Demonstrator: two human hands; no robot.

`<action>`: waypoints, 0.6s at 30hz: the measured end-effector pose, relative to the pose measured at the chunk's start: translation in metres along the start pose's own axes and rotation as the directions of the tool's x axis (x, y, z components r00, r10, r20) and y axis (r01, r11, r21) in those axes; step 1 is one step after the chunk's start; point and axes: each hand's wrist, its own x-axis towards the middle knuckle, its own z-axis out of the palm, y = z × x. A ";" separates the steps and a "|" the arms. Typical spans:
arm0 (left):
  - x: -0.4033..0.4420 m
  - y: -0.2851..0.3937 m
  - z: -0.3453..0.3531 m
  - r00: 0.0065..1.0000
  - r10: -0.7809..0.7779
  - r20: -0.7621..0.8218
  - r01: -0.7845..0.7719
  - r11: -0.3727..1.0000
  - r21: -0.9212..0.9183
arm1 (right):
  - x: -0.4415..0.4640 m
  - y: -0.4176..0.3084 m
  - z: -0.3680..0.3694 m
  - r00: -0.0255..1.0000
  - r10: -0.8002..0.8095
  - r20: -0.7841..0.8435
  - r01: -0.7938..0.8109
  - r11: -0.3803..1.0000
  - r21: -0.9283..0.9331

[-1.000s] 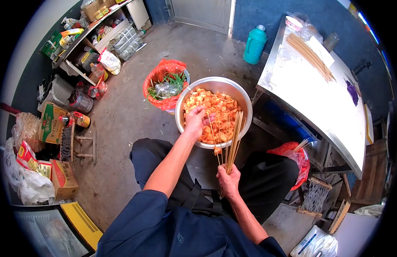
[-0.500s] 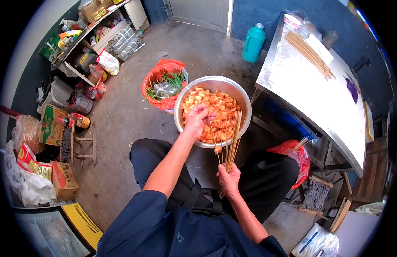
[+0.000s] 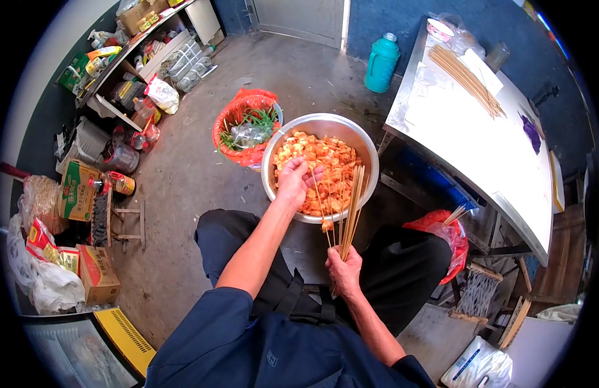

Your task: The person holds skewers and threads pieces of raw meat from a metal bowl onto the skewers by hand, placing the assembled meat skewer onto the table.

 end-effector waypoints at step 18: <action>0.002 -0.005 -0.005 0.987 -0.028 0.157 0.038 0.997 -0.060 | -0.001 -0.006 0.002 0.999 0.036 -0.018 -0.035 0.998 0.054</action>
